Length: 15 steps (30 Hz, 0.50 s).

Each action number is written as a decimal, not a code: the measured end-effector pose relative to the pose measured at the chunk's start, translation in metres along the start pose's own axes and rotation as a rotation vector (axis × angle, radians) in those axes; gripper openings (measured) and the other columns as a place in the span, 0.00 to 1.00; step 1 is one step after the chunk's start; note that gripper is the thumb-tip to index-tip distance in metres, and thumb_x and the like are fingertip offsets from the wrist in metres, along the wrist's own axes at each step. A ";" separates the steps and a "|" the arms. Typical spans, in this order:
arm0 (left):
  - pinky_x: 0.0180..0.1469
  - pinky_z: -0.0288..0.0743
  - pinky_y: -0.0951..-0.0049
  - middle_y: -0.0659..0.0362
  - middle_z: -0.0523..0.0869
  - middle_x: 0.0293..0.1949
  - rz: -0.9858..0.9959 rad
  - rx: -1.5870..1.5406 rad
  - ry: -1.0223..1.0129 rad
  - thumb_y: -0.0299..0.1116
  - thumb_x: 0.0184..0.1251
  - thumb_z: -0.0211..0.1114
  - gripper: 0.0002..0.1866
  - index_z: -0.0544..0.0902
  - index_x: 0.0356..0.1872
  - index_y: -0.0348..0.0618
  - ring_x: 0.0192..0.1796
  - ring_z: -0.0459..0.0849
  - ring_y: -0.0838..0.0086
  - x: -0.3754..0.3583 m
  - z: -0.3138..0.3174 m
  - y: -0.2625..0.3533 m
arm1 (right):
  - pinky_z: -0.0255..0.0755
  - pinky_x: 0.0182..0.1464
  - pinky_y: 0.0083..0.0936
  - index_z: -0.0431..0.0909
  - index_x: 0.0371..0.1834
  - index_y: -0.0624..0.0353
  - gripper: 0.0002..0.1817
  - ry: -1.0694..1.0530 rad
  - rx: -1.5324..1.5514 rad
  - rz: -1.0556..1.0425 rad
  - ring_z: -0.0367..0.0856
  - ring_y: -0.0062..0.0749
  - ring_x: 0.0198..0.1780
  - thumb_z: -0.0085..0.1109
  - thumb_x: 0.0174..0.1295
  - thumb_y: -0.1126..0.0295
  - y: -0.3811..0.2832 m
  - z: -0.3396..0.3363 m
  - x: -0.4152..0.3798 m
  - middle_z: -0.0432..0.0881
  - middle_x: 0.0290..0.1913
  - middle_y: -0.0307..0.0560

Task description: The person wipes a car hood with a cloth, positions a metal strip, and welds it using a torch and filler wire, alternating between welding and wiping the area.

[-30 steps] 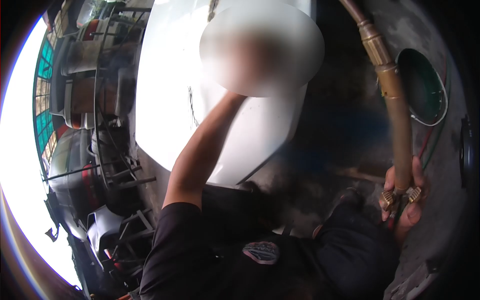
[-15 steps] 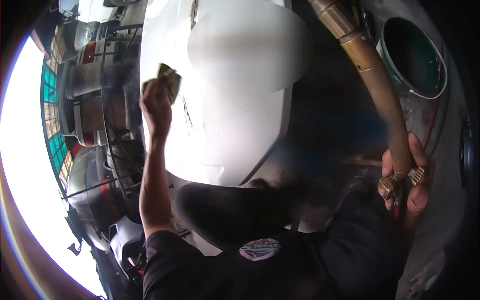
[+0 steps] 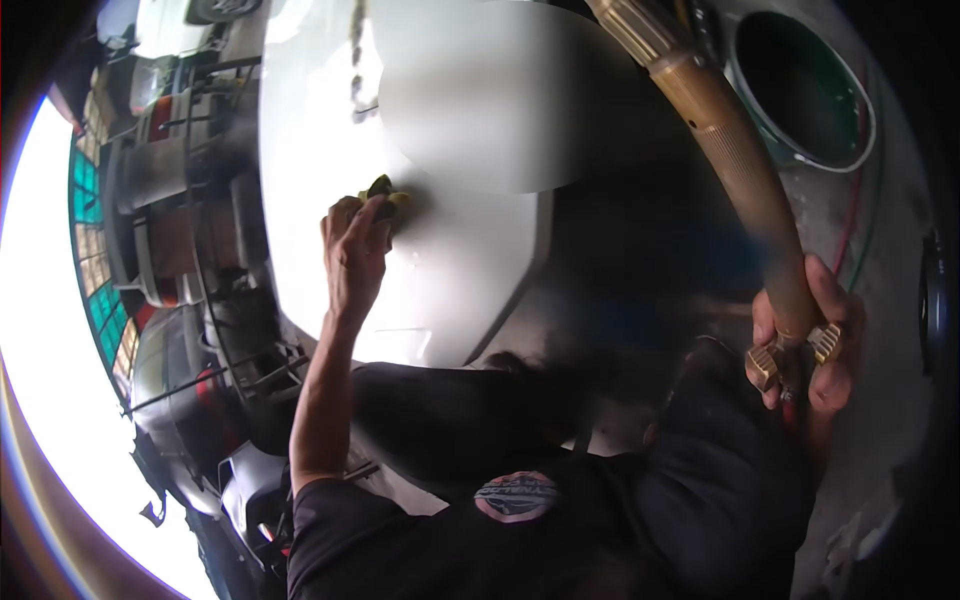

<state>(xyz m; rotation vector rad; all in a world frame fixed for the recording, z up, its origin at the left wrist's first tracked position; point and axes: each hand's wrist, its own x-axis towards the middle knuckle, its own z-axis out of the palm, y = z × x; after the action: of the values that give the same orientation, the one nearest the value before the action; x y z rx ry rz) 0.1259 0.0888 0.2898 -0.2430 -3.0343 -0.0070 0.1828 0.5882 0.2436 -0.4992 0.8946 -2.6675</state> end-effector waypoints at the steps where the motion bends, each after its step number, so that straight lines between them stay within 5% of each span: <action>1: 0.58 0.82 0.57 0.47 0.79 0.60 0.070 0.076 0.042 0.23 0.63 0.74 0.22 0.86 0.59 0.46 0.61 0.79 0.54 0.007 -0.002 0.012 | 0.84 0.26 0.17 0.54 0.83 0.61 0.48 0.075 0.006 -0.018 0.84 0.32 0.26 0.72 0.64 0.61 -0.001 0.003 0.000 0.78 0.45 0.67; 3: 0.54 0.85 0.55 0.46 0.76 0.63 0.204 0.093 0.103 0.27 0.61 0.76 0.23 0.85 0.59 0.46 0.61 0.79 0.54 0.020 -0.005 0.047 | 0.82 0.25 0.18 0.50 0.83 0.67 0.51 0.157 0.003 -0.040 0.82 0.30 0.23 0.71 0.64 0.61 -0.008 0.004 -0.004 0.78 0.44 0.70; 4: 0.48 0.86 0.57 0.46 0.81 0.57 0.191 -0.199 0.141 0.27 0.61 0.76 0.24 0.85 0.60 0.48 0.52 0.85 0.53 0.024 0.008 0.068 | 0.82 0.25 0.18 0.48 0.84 0.66 0.51 0.165 0.000 -0.029 0.82 0.31 0.24 0.71 0.65 0.60 -0.013 0.002 -0.006 0.77 0.46 0.71; 8: 0.40 0.83 0.55 0.45 0.86 0.40 0.321 -0.627 -0.194 0.23 0.67 0.63 0.08 0.86 0.44 0.42 0.37 0.88 0.48 0.040 0.053 0.184 | 0.84 0.26 0.18 0.47 0.84 0.64 0.52 0.164 -0.053 -0.059 0.84 0.33 0.28 0.70 0.66 0.58 -0.025 -0.007 -0.009 0.75 0.48 0.71; 12: 0.37 0.81 0.51 0.44 0.86 0.38 0.298 -0.349 -0.320 0.27 0.68 0.60 0.05 0.81 0.32 0.38 0.37 0.87 0.45 0.072 0.157 0.241 | 0.84 0.25 0.18 0.46 0.84 0.64 0.52 0.169 -0.077 -0.059 0.85 0.34 0.30 0.69 0.67 0.57 -0.026 -0.013 -0.021 0.74 0.47 0.69; 14: 0.38 0.83 0.53 0.45 0.87 0.37 0.170 -0.400 -0.439 0.27 0.71 0.60 0.06 0.84 0.37 0.36 0.37 0.88 0.48 0.085 0.209 0.245 | 0.85 0.25 0.18 0.45 0.85 0.63 0.51 0.166 -0.071 -0.043 0.85 0.35 0.30 0.68 0.68 0.57 -0.023 -0.019 -0.027 0.74 0.47 0.69; 15: 0.42 0.83 0.53 0.46 0.87 0.39 0.442 -0.362 0.107 0.28 0.73 0.60 0.08 0.85 0.41 0.35 0.41 0.88 0.50 0.070 0.286 0.234 | 0.85 0.25 0.18 0.45 0.85 0.62 0.50 0.157 -0.060 -0.031 0.85 0.35 0.30 0.67 0.69 0.57 -0.022 -0.021 -0.027 0.73 0.47 0.69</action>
<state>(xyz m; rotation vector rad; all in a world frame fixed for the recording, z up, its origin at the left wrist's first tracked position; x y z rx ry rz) 0.0664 0.3342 0.0109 -0.8996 -2.7828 -0.5165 0.1956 0.6260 0.2353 -0.3226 1.0205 -2.7452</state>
